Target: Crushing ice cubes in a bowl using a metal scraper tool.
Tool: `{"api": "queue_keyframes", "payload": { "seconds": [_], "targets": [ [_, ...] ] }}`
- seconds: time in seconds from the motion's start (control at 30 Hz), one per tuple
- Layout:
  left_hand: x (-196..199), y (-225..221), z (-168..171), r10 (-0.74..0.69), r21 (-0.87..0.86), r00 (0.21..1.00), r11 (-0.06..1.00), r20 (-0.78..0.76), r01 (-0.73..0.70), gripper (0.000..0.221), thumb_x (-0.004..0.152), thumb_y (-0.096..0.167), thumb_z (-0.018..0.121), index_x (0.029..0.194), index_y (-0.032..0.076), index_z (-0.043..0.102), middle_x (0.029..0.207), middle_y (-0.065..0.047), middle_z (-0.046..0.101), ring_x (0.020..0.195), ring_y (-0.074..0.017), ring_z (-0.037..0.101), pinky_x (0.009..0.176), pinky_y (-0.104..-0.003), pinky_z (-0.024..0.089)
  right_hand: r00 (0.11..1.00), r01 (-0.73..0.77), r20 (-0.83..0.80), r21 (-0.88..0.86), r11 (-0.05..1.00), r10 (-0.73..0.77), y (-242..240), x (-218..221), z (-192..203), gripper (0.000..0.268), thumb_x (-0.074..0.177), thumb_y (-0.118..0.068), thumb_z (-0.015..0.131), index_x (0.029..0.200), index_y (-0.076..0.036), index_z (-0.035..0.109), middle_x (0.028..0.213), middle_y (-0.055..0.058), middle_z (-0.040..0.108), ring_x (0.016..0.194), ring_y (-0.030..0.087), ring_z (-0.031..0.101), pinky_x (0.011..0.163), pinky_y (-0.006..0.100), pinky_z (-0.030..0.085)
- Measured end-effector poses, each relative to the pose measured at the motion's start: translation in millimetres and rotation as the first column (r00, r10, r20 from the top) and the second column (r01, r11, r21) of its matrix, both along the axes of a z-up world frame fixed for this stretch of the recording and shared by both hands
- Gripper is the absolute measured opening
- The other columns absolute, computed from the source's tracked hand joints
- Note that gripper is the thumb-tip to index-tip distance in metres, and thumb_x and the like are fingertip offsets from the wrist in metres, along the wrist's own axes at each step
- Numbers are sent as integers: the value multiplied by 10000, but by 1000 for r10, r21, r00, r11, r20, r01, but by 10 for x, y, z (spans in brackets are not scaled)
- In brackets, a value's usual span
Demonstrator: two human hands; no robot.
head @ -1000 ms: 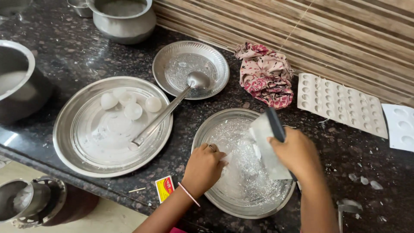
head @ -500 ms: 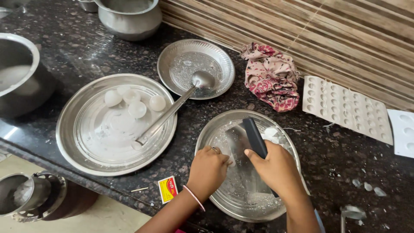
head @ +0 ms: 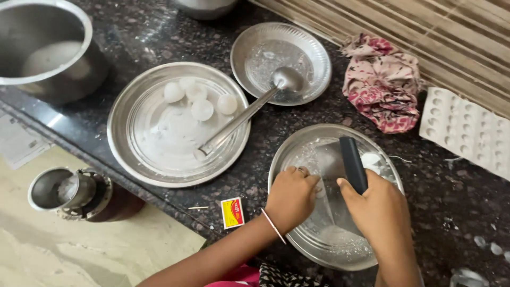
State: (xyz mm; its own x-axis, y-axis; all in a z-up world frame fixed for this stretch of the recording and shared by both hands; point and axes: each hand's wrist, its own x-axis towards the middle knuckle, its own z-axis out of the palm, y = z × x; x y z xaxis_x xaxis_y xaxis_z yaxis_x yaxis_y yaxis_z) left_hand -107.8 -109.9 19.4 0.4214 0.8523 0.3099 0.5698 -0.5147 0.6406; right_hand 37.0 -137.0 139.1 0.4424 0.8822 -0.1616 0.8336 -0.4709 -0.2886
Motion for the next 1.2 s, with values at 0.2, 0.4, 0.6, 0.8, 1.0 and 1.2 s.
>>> {"api": "queue_keyframes", "payload": {
  "seconds": [0.2, 0.4, 0.6, 0.8, 1.0, 1.2],
  "targets": [
    [-83, -70, 315, -66, 24, 997, 998, 32, 65, 267, 773, 242, 762, 892, 12, 697, 895, -184, 672, 924, -372, 627, 811, -470, 494, 997, 65, -29, -43, 997, -67, 22, 13, 37, 387, 838, -438, 760, 883, -55, 721, 572, 168, 641, 553, 338, 672, 577, 453, 510],
    [-57, -82, 218, -118, 30, 978, 992, -173, 125, 199, 884, 221, 707, 948, 34, 684, 981, -151, 669, 998, -330, 605, 866, -450, 450, 992, 67, -114, 39, 997, -62, -53, 190, -52, 377, 824, -432, 767, 887, -61, 734, 535, 151, 622, 493, 300, 629, 553, 442, 496],
    [-41, -90, 312, -64, 93, 986, 992, -157, 79, 400, 893, 204, 657, 1235, -5, 654, 989, -175, 675, 975, -350, 601, 834, -453, 457, 982, 137, -131, 17, 990, -134, -100, 221, 34, 390, 832, -428, 774, 941, -54, 758, 540, 158, 623, 506, 287, 633, 560, 439, 499],
    [51, 30, 113, -190, 113, 937, 966, -293, 231, 335, 873, 81, 591, 1190, 100, 695, 1102, -142, 679, 1092, -313, 615, 905, -431, 476, 985, 114, -136, 82, 990, -103, -124, 263, 51, 385, 826, -419, 769, 970, -62, 757, 539, 155, 632, 495, 283, 636, 551, 432, 499],
    [24, 108, 156, -75, 158, 976, 981, -205, 108, 385, 900, 205, 612, 1243, 46, 685, 1098, -167, 645, 1058, -330, 571, 879, -447, 449, 978, 134, -170, 80, 988, -119, -86, 241, 14, 383, 828, -419, 778, 880, -42, 742, 544, 123, 637, 498, 259, 642, 543, 418, 503],
    [35, 84, 38, -49, 251, 937, 957, -347, 143, 404, 871, 131, 616, 1235, -33, 678, 1105, -140, 636, 1044, -286, 575, 898, -387, 451, 990, 38, -140, 87, 995, -25, 10, 160, -122, 374, 834, -416, 765, 860, -45, 729, 558, 155, 635, 505, 313, 637, 548, 431, 492]
  ]
}}
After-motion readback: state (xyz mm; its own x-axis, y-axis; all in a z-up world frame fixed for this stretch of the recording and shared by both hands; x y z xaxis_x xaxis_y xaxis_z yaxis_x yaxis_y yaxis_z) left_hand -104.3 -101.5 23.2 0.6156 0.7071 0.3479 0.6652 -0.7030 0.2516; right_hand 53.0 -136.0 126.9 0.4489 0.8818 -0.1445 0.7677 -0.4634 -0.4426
